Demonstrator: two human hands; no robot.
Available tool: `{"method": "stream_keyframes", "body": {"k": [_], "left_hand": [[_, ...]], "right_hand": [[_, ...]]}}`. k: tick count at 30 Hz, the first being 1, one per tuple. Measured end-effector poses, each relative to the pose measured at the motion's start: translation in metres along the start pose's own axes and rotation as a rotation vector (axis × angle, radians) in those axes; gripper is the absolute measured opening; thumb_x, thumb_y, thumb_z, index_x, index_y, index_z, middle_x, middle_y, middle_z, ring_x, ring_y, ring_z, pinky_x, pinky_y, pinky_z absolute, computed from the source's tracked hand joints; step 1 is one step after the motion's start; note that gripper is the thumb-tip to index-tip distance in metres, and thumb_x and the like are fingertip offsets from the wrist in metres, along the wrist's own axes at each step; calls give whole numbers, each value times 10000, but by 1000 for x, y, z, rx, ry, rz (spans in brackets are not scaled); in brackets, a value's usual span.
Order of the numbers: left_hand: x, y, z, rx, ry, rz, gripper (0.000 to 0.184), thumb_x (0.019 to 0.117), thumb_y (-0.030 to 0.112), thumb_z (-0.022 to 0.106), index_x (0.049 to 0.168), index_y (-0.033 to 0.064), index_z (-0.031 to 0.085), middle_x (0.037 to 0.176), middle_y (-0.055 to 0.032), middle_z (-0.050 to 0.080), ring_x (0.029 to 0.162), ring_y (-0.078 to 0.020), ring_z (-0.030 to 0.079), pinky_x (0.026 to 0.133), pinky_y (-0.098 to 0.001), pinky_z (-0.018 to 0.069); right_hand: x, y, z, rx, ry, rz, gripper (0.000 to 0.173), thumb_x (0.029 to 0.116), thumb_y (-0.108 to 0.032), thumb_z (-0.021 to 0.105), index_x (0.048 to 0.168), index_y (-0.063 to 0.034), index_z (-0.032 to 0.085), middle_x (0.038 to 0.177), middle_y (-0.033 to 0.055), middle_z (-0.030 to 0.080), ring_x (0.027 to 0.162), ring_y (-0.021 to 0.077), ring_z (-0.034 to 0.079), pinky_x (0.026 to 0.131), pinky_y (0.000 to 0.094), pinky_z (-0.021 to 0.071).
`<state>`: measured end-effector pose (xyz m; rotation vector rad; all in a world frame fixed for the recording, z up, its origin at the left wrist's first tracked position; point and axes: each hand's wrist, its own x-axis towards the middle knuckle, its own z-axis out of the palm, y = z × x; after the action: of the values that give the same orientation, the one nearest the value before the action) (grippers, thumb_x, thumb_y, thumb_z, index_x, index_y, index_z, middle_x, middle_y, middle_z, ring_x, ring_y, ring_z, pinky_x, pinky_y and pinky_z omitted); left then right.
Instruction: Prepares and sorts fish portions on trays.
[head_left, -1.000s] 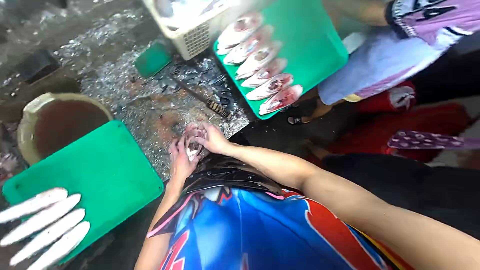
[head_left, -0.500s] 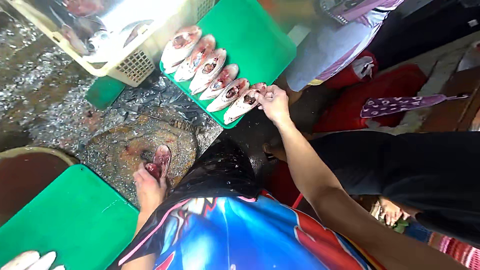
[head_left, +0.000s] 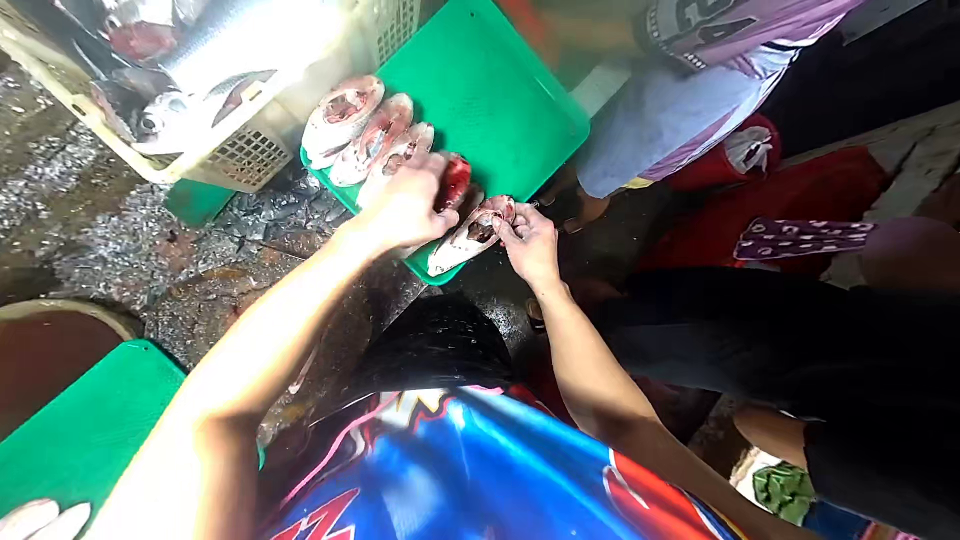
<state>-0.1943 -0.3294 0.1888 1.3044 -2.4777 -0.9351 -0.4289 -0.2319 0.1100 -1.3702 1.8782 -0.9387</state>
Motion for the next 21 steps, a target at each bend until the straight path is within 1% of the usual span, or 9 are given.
{"method": "stream_keyframes", "body": {"k": [2,4,8,10,12,13,16,19,21], "left_hand": [[20,-9,28,139,-98,48,586,913,328,717,1400,32,579,1453,-259,498,1336,-447,500,1063,-601,469],[20,-16,45,179,-61,93,567,947,354,679,1393,16,588,1424,-265,507,1308,-438,520,1070,-565,475],[-27,-28,48,-31,161,67,585,978,377,659,1462,67,550,1382,-190,565,1255,-308,592,1061,-469,518],[-85,-48,50,-130,349,-46,473,984,313,668,1395,87,608,1289,-154,633,1130,-252,655,966,-449,570],[-167,-82,66,-79,494,-274,463,996,318,657,1385,73,604,1265,-152,661,1112,-250,674,959,-461,575],[-207,-101,80,-19,533,-429,525,985,372,665,1402,65,579,1284,-181,648,1149,-297,658,983,-500,558],[-299,-135,125,28,431,-835,931,838,528,764,1520,2,412,1439,-386,461,1336,-573,453,1093,-700,387],[-320,-141,151,33,350,-934,988,801,495,798,1545,3,374,1457,-408,416,1334,-607,425,1071,-714,386],[-311,-143,157,25,359,-873,855,861,402,762,1516,-16,406,1423,-397,456,1318,-588,457,1079,-688,398]], "right_hand": [[-8,-3,-3,-11,-23,26,343,980,-315,725,1287,-179,654,887,47,756,687,172,718,628,407,624],[-11,-6,-5,-26,-43,57,361,995,-342,705,1318,-205,620,838,73,726,621,221,669,555,447,577],[-11,-5,-8,-88,-45,33,388,1009,-378,677,1360,-224,619,965,84,756,754,243,721,662,503,606],[-10,-2,-12,-145,-25,-46,418,1031,-369,636,1399,-173,593,1123,106,727,877,223,731,760,473,629],[-13,3,-11,-193,78,-113,461,1039,-370,604,1431,-129,568,1250,123,672,960,202,707,800,417,620],[-15,2,-11,-222,150,-158,448,1041,-353,599,1419,-114,578,1262,125,656,970,191,692,787,382,611],[-21,-11,-4,-328,213,-317,389,1027,-293,610,1364,-99,625,1251,138,642,985,185,679,753,341,601],[0,-37,14,-420,122,-432,449,981,-330,693,1371,-111,642,1296,146,628,1203,252,620,984,405,559],[19,-52,25,-384,161,-505,454,935,-347,743,1305,-90,690,1229,142,656,1156,239,630,971,367,556]]}}
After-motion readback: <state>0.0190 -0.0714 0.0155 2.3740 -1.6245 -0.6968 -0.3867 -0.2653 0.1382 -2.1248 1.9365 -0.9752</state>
